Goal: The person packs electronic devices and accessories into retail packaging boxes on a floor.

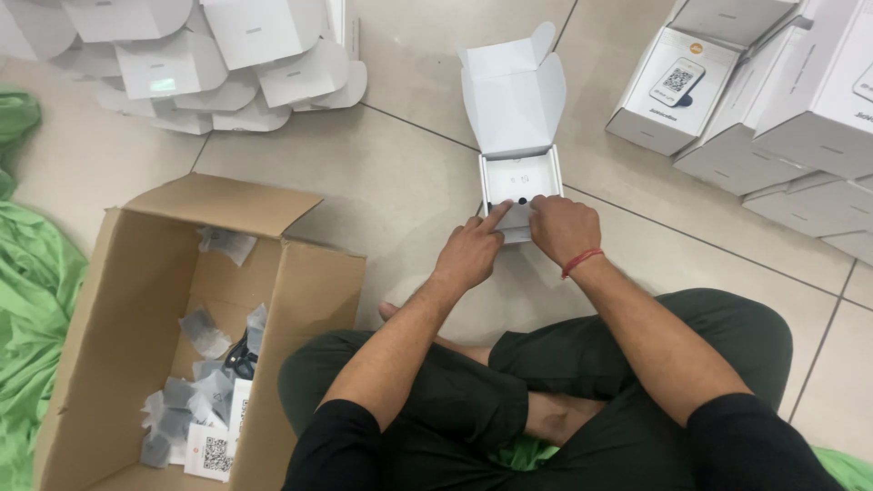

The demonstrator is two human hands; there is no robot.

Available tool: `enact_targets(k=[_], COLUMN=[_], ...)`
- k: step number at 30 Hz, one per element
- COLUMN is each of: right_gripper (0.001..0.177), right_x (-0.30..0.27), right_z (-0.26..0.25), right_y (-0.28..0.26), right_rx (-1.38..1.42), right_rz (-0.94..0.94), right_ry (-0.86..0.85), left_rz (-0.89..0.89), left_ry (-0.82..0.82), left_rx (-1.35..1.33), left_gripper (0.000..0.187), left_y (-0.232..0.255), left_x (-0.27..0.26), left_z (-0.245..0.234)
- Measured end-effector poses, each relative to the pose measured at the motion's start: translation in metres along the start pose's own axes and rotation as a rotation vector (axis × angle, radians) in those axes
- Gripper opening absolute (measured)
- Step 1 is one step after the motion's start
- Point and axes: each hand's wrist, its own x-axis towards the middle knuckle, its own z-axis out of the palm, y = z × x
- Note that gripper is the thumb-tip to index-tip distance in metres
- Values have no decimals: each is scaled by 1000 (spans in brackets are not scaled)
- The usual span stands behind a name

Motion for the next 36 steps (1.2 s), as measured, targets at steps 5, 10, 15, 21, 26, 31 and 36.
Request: enact_targets(k=[5,10,15,21,26,31,36], right_gripper=[24,21,23,23,22,22,21], right_x=[-12,-24,-19,-19,-17,-16,-17], right_z=[-25,-35,-32,-29,-28,-27,-45], right_y=[-13,-29,-18,-16,-18,-14,-11], right_rx=[180,314,378,403,417,396,492], right_rz=[-84,-171,-119,-175,-201,-236,-222], right_ry=[97,60,40,-6,-32,-49,26], left_rz=[-44,-106,-716,-1586,-1828,-1594,-1315], left_ry=[53,534,653,136,42,559,510], left_rx=[-178,-451,-112,-389,-449,-885,-248], left_gripper=[49,48,48,140,125,83,76], left_y=[-2,-45,-186,-270,-239,-266,-186], left_x=[-14,-118,-315,-566,-484,-433,-308], left_z=[-53,-160,-124,90,72,65,-115])
